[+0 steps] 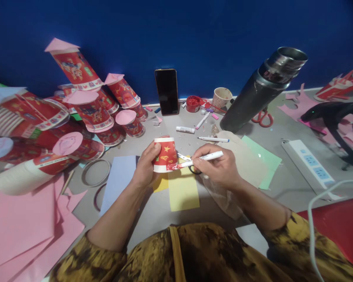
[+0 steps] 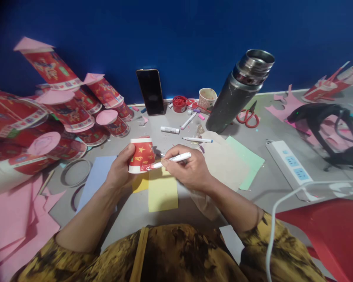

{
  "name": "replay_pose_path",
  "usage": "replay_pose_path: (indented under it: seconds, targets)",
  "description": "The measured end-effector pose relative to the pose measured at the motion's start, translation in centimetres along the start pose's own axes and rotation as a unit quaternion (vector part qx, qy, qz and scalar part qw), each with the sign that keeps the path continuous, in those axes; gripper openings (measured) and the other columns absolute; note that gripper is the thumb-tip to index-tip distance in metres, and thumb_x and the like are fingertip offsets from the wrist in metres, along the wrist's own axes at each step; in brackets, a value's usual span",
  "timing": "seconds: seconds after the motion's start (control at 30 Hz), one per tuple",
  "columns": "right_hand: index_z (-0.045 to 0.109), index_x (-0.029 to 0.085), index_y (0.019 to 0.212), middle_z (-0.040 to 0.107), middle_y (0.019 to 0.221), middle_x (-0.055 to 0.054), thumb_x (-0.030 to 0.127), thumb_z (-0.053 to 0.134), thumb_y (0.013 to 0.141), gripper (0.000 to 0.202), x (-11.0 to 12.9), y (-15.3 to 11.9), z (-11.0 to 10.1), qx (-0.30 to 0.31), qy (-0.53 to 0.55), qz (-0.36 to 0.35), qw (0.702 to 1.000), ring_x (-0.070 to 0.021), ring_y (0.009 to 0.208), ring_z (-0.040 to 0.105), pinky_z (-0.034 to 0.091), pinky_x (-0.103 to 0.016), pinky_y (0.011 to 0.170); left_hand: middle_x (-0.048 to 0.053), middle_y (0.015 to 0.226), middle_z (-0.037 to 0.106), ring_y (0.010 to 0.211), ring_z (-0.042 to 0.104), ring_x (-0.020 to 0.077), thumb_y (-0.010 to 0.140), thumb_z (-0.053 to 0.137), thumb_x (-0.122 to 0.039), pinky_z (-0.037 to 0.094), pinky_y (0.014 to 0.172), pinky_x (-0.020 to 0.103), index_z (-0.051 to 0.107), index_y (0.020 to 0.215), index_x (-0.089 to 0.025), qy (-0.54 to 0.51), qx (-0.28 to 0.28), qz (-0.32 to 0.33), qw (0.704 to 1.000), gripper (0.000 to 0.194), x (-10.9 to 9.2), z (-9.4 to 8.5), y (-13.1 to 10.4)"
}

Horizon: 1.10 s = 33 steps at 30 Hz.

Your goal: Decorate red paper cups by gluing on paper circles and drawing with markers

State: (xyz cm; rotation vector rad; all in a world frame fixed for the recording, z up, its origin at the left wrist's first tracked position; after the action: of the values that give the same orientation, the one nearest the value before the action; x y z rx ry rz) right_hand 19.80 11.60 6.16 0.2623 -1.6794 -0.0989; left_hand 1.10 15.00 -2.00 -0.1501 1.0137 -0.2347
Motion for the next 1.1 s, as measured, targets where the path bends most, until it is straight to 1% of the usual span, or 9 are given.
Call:
replay_pose_path:
  seconds: [0.1, 0.37, 0.53, 0.7, 0.83, 0.9, 1.0, 1.1]
  targets:
    - [0.075, 0.020, 0.080, 0.073, 0.064, 0.000, 0.029, 0.076, 0.086, 0.011, 0.0, 0.0, 0.0, 0.001, -0.002, -0.003, 1.000, -0.0129, 0.053, 0.060, 0.044, -0.025, 0.050, 0.005, 0.087, 0.080, 0.074, 0.074, 0.0217, 0.073, 0.094, -0.054, 0.060, 0.072, 0.032, 0.079, 0.102, -0.017, 0.004, -0.007, -0.003, 1.000, 0.050, 0.2, -0.3, 0.1]
    - [0.077, 0.021, 0.080, 0.072, 0.064, 0.000, 0.027, 0.075, 0.086, 0.008, 0.4, -0.1, -0.3, -0.020, -0.014, -0.020, 1.000, -0.0128, 0.052, 0.057, 0.043, -0.026, 0.050, 0.006, 0.083, 0.080, 0.070, 0.074, 0.0219, 0.074, 0.094, -0.052, 0.058, 0.067, 0.031, 0.077, 0.101, -0.016, 0.014, -0.001, 0.002, 1.000, 0.048, -0.1, 0.3, -0.1]
    - [0.077, 0.021, 0.079, 0.072, 0.064, 0.000, 0.027, 0.075, 0.086, 0.009, 0.4, -0.1, 0.0, -0.001, -0.013, -0.026, 1.000, -0.0129, 0.052, 0.057, 0.043, -0.026, 0.050, 0.005, 0.081, 0.079, 0.068, 0.073, 0.0216, 0.076, 0.093, -0.051, 0.057, 0.067, 0.032, 0.077, 0.097, -0.017, 0.012, 0.003, 0.002, 1.000, 0.044, -0.2, 0.4, -0.2]
    - [0.078, 0.022, 0.082, 0.072, 0.066, 0.000, 0.027, 0.075, 0.088, 0.009, 0.2, -0.2, -0.5, -0.026, -0.029, -0.028, 0.999, -0.0141, 0.055, 0.060, 0.046, -0.027, 0.053, 0.006, 0.086, 0.080, 0.070, 0.072, 0.0202, 0.074, 0.095, -0.051, 0.058, 0.067, 0.030, 0.077, 0.100, -0.016, 0.010, 0.002, -0.006, 1.000, 0.048, 0.0, 0.4, -0.2]
    - [0.078, 0.022, 0.080, 0.073, 0.066, 0.000, 0.026, 0.075, 0.086, 0.008, 0.6, -0.1, -0.2, -0.011, -0.017, -0.037, 0.999, -0.0135, 0.054, 0.060, 0.046, -0.026, 0.052, 0.005, 0.083, 0.079, 0.071, 0.073, 0.0198, 0.074, 0.095, -0.051, 0.059, 0.068, 0.029, 0.077, 0.099, -0.016, 0.004, 0.001, -0.007, 1.000, 0.047, 0.2, 0.2, -0.1]
    - [0.077, 0.022, 0.079, 0.073, 0.066, 0.000, 0.025, 0.075, 0.085, 0.008, 0.7, 0.0, -0.6, -0.028, -0.020, -0.034, 0.999, -0.0137, 0.055, 0.060, 0.046, -0.026, 0.052, 0.005, 0.084, 0.080, 0.073, 0.075, 0.0211, 0.077, 0.093, -0.050, 0.059, 0.069, 0.030, 0.077, 0.102, -0.016, 0.001, 0.001, -0.014, 1.000, 0.045, 0.4, 0.1, 0.0]
    - [0.076, 0.022, 0.078, 0.072, 0.065, 0.000, 0.027, 0.076, 0.085, 0.009, 0.3, 0.2, -1.8, -0.073, -0.015, -0.020, 0.997, -0.0143, 0.055, 0.062, 0.048, -0.026, 0.052, 0.008, 0.091, 0.082, 0.078, 0.078, 0.0235, 0.081, 0.089, -0.049, 0.062, 0.075, 0.034, 0.076, 0.105, -0.014, -0.017, -0.009, -0.030, 0.999, 0.044, 0.8, -0.3, 0.1]
    - [0.076, 0.021, 0.077, 0.071, 0.061, 0.000, 0.030, 0.077, 0.084, 0.011, -0.2, 0.4, -2.3, -0.079, 0.015, -0.005, 0.997, -0.0147, 0.054, 0.064, 0.050, -0.026, 0.052, 0.011, 0.094, 0.082, 0.081, 0.079, 0.0248, 0.085, 0.085, -0.048, 0.064, 0.079, 0.037, 0.076, 0.108, -0.012, -0.040, -0.023, -0.038, 0.998, 0.043, 0.9, -0.6, 0.2]
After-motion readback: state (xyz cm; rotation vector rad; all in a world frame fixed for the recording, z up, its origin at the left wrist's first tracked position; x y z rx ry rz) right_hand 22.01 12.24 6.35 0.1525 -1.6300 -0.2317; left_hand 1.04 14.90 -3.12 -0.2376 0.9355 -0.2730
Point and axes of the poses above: each hand's wrist, its own y-axis towards the middle knuckle, its own z-axis out of the palm, x = y × z, the point moved 10 cm from there along y, towards the middle knuckle
